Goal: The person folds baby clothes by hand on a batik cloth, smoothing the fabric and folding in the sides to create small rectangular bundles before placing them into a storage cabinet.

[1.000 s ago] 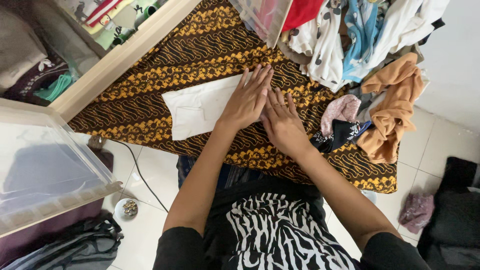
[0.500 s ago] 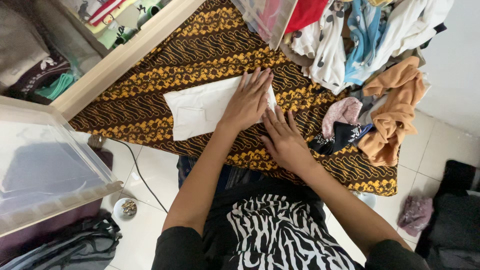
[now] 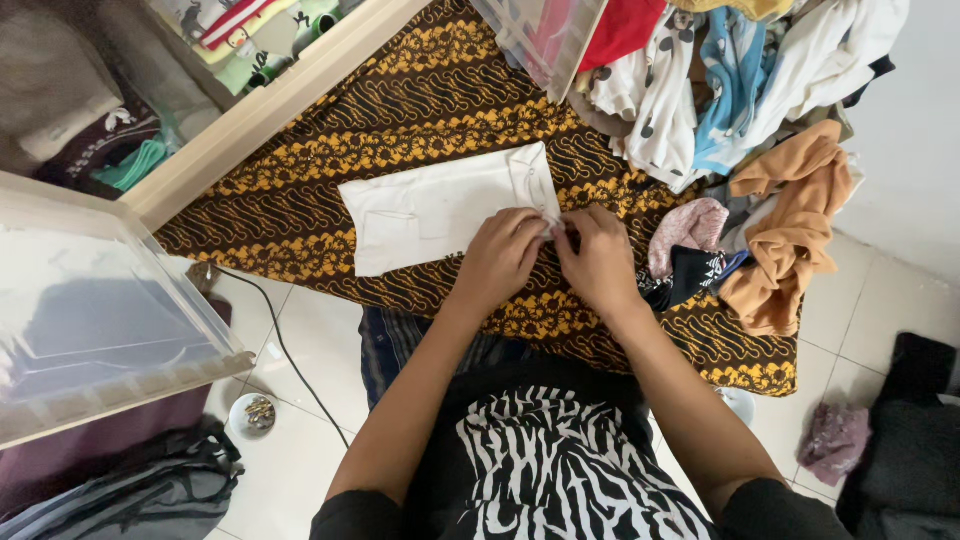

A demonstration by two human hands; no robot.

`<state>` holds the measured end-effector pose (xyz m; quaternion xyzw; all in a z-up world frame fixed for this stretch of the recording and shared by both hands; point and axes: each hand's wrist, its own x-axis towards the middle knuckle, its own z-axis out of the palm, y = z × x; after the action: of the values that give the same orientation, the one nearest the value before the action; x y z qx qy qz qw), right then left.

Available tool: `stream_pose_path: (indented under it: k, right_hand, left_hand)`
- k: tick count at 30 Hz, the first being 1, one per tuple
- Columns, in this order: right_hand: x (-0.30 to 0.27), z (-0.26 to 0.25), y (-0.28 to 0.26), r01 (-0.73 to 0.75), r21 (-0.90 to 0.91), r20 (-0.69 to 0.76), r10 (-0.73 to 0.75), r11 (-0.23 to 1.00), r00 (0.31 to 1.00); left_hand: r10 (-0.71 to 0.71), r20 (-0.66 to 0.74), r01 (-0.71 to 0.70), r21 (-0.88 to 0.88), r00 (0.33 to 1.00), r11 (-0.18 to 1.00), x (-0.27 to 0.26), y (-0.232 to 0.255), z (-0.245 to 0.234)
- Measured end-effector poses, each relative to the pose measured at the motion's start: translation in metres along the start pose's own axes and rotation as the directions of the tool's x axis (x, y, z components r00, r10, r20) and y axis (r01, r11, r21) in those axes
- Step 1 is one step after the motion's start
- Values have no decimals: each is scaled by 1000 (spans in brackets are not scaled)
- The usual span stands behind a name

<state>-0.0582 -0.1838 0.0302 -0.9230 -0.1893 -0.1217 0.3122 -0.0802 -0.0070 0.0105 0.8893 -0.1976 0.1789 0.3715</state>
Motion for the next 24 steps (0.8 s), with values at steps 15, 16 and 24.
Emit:
stream_pose_path:
  k: [15,16,24]
  right_hand:
    - [19,14,12,-397,351,199,347,848,917]
    - [19,17,18,-395,352,197,346,849,917]
    - [27,27,45,-340,659,243,238,671,940]
  left_hand:
    - [-123,-14,122,-59,992,991,5,12,1]
    - [-133,-19,132,-44,991,990,7,13,4]
    - [-132,-92,142,111,987,984,11,13,25]
